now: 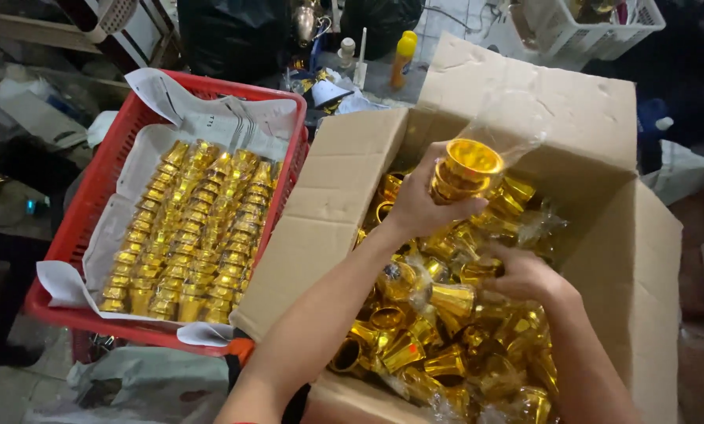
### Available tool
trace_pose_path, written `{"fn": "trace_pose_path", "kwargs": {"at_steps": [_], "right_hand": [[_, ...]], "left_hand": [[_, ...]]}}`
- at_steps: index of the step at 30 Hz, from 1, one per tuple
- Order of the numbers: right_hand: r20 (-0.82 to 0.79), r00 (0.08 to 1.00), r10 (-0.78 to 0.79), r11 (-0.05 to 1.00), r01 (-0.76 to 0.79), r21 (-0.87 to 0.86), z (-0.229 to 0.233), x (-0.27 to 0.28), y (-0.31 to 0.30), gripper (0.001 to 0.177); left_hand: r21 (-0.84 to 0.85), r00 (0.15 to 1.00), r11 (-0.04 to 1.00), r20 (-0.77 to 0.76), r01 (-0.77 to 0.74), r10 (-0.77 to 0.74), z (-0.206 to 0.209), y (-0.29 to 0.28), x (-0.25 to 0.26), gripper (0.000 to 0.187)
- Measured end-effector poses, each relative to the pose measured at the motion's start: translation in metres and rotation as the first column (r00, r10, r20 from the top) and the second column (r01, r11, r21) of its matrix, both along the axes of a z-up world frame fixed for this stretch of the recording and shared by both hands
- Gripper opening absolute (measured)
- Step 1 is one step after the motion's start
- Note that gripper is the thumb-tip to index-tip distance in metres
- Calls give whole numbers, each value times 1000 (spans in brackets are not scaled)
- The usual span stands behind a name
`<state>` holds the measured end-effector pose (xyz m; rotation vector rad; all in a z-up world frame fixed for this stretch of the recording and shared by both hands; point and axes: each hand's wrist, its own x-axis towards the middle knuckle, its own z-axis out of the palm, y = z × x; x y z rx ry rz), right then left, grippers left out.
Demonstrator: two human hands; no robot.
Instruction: Sorting and bagging gold-colored plastic souvenir pieces from a red basket into a cardboard box.
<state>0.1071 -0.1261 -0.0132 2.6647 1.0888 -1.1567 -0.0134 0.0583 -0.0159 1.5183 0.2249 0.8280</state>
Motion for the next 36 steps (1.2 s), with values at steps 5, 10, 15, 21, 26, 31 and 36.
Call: {"fn": "trace_pose_path", "kwargs": {"at_steps": [5, 10, 15, 21, 26, 31, 36], "right_hand": [[42, 987, 152, 932, -129, -338, 12, -11, -7, 76], [-136, 984, -113, 985, 92, -147, 50, -4, -7, 68], [-362, 912, -194, 924, 294, 246, 109, 40, -41, 74], [-710, 637, 298, 177, 695, 697, 97, 57, -66, 89], [-883, 386, 267, 187, 878, 440, 28, 88, -91, 42], [-446, 870, -211, -22, 452, 892, 56, 63, -73, 36], [-201, 909, -365, 6, 219, 976, 61, 52, -64, 30]], "left_hand": [[-9, 996, 999, -83, 39, -39, -11, 5, 1, 71], [101, 971, 993, -237, 69, -43, -3, 7, -5, 72], [280, 872, 952, -488, 121, 32, 14, 4, -5, 71], [425, 877, 893, -474, 146, 83, 0, 0, 5, 68], [422, 836, 879, -546, 222, 51, -5, -8, 10, 73], [590, 870, 764, -487, 261, 78, -21, -14, 16, 84], [617, 848, 732, -520, 290, 102, -21, -22, 22, 83]]}}
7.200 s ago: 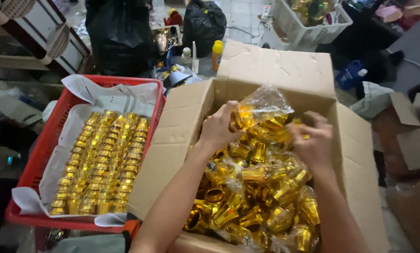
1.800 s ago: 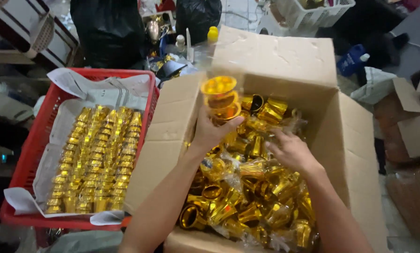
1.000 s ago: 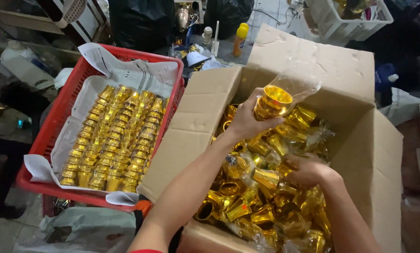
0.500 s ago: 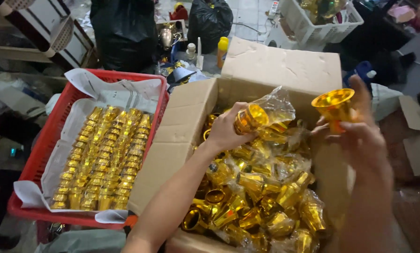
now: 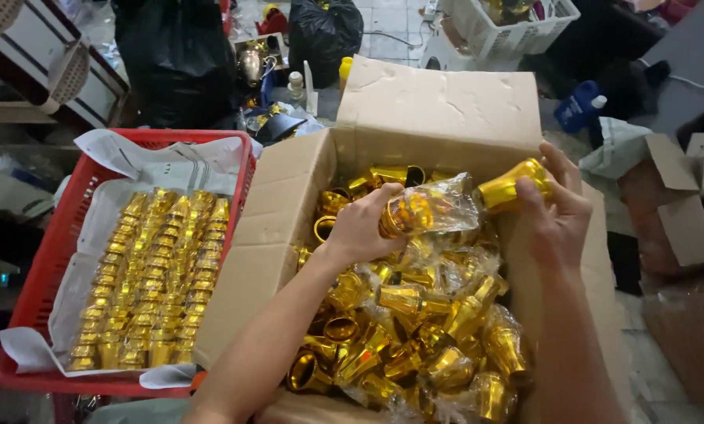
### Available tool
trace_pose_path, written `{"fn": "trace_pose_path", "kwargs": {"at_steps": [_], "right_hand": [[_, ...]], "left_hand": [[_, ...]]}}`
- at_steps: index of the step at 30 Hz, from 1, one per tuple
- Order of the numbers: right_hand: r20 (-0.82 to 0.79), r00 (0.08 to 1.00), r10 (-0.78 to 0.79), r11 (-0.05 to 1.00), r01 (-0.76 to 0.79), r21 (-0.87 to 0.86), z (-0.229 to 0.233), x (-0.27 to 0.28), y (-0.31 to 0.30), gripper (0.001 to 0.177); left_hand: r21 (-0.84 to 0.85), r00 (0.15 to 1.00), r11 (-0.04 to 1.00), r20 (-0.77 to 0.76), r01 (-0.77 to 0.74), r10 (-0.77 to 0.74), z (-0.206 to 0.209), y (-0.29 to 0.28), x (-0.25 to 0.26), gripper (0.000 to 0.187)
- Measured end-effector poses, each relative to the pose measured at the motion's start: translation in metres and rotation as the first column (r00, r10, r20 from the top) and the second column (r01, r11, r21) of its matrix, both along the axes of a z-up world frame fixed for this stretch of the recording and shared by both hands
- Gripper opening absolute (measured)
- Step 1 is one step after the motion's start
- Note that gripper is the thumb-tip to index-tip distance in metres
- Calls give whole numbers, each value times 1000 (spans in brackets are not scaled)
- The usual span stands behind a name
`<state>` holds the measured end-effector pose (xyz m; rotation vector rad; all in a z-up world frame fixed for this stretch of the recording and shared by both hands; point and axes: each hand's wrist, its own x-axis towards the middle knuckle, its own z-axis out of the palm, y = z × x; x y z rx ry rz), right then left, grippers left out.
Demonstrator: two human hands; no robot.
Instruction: Sorting and bagging gold-colored plastic souvenir pieces from a red basket into a cardboard box.
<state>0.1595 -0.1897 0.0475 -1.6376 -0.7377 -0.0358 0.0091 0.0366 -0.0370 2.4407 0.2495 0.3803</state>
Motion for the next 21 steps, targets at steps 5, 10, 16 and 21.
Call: {"fn": "trace_pose_path", "kwargs": {"at_steps": [5, 10, 16, 21], "right_hand": [[115, 993, -1, 990, 17, -141, -12, 3, 2, 36], [222, 975, 18, 967, 39, -251, -19, 0, 3, 30], [164, 981, 103, 939, -41, -342, -5, -16, 11, 34], [93, 970, 222, 921, -178, -347, 5, -29, 11, 54]], "left_hand": [[-37, 996, 999, -82, -22, 19, -1, -5, 0, 74], [-68, 999, 998, -41, -10, 7, 4, -6, 0, 72], [-45, 1000, 999, -29, -4, 3, -2, -9, 0, 75], [-69, 1000, 998, -14, 4, -5, -2, -11, 1, 75]]}}
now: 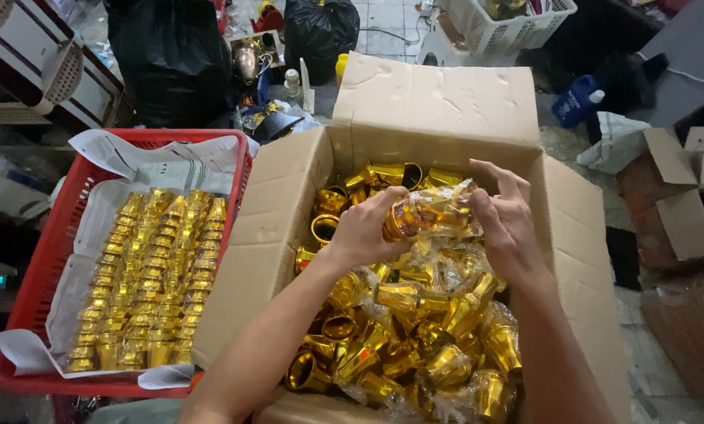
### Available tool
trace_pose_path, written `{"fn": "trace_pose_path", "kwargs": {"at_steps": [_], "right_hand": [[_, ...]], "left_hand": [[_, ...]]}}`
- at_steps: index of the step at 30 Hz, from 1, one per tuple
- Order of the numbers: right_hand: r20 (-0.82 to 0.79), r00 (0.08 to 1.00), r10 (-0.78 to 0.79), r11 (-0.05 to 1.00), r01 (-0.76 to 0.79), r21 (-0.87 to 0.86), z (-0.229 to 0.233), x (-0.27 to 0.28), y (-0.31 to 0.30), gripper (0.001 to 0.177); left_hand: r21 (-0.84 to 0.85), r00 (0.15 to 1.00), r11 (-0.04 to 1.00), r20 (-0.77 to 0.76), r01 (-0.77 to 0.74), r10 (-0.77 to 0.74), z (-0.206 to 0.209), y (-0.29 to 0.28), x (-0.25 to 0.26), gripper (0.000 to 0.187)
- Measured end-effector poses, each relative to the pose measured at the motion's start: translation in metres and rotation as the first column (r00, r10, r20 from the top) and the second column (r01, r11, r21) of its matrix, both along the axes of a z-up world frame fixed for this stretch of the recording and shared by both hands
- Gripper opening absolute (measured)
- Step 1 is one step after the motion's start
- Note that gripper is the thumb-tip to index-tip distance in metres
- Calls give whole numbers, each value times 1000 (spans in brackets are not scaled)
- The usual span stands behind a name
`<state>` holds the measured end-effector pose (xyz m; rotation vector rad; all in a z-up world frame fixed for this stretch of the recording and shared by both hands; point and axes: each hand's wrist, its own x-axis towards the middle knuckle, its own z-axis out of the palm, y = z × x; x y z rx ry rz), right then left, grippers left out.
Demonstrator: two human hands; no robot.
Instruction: Sorting and bagging gold-colored plastic souvenir pieces from a red basket into a cardboard box.
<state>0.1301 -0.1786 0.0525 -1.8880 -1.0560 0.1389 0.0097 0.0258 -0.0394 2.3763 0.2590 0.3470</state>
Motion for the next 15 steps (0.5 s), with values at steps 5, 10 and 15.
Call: {"fn": "trace_pose_path", "kwargs": {"at_steps": [5, 10, 15], "right_hand": [[12, 998, 63, 997, -62, -42, -11, 5, 3, 50], [298, 951, 78, 997, -72, -30, -8, 2, 5, 45], [302, 953, -3, 991, -38, 131, 23, -17, 5, 36]], "left_hand": [[-40, 1000, 999, 9, 6, -6, -4, -1, 0, 76], [-329, 997, 943, 68, 42, -21, 0, -10, 2, 73], [-821, 979, 536, 137, 197, -150, -21, -8, 6, 79]]}}
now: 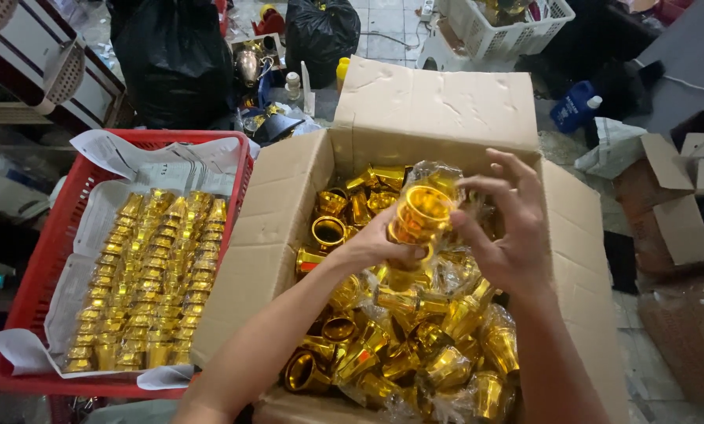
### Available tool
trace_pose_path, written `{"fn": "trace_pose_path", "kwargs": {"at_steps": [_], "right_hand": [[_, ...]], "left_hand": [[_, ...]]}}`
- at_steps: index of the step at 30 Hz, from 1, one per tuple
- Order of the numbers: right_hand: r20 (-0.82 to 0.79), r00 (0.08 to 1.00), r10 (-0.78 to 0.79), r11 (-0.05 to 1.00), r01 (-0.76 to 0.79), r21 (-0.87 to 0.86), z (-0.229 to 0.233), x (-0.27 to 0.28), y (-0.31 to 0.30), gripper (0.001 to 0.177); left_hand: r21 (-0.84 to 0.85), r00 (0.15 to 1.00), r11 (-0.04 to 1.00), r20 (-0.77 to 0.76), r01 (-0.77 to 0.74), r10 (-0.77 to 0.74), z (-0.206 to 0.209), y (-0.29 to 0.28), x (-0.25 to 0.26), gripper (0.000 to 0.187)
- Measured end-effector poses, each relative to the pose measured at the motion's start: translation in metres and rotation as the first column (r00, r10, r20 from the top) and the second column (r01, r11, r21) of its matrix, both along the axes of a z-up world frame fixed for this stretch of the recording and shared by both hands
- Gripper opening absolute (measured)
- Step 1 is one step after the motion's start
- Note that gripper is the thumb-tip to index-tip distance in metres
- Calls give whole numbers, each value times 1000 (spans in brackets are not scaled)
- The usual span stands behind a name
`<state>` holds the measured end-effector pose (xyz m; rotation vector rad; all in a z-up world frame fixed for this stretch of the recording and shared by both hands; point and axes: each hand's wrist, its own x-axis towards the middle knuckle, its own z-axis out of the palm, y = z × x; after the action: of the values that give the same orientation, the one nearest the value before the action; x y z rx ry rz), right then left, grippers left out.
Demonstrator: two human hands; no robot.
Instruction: Sorting and bagging gold-colored plastic souvenir pieces from a red basket into a cardboard box.
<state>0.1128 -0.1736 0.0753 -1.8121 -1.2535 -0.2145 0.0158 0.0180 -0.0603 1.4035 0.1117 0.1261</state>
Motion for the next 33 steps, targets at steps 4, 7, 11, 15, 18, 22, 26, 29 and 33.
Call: {"fn": "trace_pose_path", "kwargs": {"at_steps": [4, 7, 11, 15, 18, 22, 26, 29, 33], "right_hand": [[-125, 992, 12, 993, 2, 115, -11, 5, 2, 46], [-198, 974, 114, 989, -92, 115, -9, 8, 2, 46], [-142, 978, 152, 980, -130, 152, -10, 6, 0, 24], [-155, 975, 160, 961, -119, 248, -11, 3, 1, 11], [-111, 985, 134, 965, -104, 239, 0, -7, 1, 7], [-115, 989, 97, 977, -72, 202, 9, -17, 3, 6], [-152, 985, 76, 965, -35, 259, -6, -14, 12, 8], [-218, 972, 93, 956, -27, 291, -9, -16, 15, 10], [-112, 991, 73, 980, -51, 193, -16, -23, 21, 23]], "left_hand": [[-282, 998, 959, -36, 38, -51, -20, -14, -5, 88], [-388, 989, 921, -145, -35, -23, 2, -23, -7, 123], [-464, 998, 885, -70, -32, -1, -2, -22, -6, 115], [-307, 981, 940, 162, 151, -105, -3, -15, -4, 74], [-146, 974, 986, 221, 76, -42, 14, -20, -8, 82], [310, 970, 931, 206, -193, 132, 60, -30, -19, 91], [343, 948, 901, 261, -265, 180, 57, -34, -22, 83], [385, 942, 885, 298, -263, 151, 49, -31, -20, 79], [417, 945, 865, 282, -279, 168, 44, -30, -23, 80]]}}
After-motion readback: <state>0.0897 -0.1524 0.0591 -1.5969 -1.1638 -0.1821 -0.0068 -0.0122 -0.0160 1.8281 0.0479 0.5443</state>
